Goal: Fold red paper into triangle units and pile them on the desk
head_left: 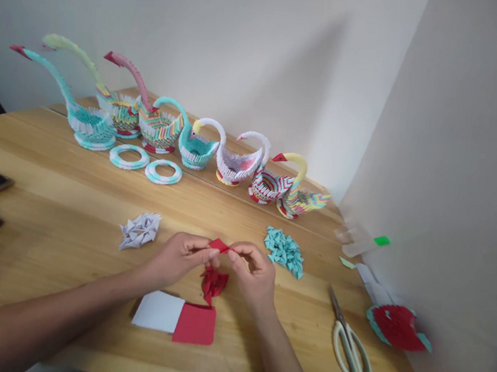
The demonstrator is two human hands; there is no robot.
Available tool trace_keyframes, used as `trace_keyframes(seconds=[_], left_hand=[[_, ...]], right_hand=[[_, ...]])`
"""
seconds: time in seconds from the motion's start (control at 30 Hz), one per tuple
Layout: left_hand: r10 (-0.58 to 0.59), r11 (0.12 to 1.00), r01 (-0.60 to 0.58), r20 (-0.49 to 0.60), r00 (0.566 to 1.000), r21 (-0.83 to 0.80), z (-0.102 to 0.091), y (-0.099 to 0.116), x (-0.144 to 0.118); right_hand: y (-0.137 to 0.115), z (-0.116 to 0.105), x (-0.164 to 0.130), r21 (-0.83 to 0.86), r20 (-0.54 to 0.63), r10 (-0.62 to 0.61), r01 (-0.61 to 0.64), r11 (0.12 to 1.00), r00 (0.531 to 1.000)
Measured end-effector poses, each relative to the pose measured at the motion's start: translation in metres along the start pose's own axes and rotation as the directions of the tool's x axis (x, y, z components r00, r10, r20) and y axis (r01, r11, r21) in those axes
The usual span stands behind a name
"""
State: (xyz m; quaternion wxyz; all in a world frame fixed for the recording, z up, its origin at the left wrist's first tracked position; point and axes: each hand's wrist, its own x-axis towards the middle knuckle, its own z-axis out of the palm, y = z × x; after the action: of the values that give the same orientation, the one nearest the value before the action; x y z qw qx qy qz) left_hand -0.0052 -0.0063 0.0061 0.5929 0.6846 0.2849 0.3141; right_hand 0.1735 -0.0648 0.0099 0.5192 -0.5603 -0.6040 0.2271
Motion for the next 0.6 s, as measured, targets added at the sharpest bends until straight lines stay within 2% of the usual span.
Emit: trace_keyframes(seconds=[0.13, 0.33, 0.6], left_hand=[[-0.024, 0.999, 0.024, 0.004, 1.0, 0.026, 0.0002, -0.0013, 0.0004], [-0.081, 0.997, 0.082, -0.026, 0.996, 0.013, 0.0023, -0.0047, 0.0013], [-0.086, 0.996, 0.086, -0.021, 0.996, 0.009, 0.0044, -0.0038, 0.0011]], right_hand=[[0.0033, 0.002, -0.0002, 0.081, -0.014, 0.108, -0.106, 0.991, 0.994], [-0.0008, 0.0018, 0.0018, 0.07, 0.003, 0.129, -0.129, 0.989, 0.992], [0.0022, 0.0032, 0.0002, 0.072, 0.011, 0.164, -0.164, 0.984, 0.986]])
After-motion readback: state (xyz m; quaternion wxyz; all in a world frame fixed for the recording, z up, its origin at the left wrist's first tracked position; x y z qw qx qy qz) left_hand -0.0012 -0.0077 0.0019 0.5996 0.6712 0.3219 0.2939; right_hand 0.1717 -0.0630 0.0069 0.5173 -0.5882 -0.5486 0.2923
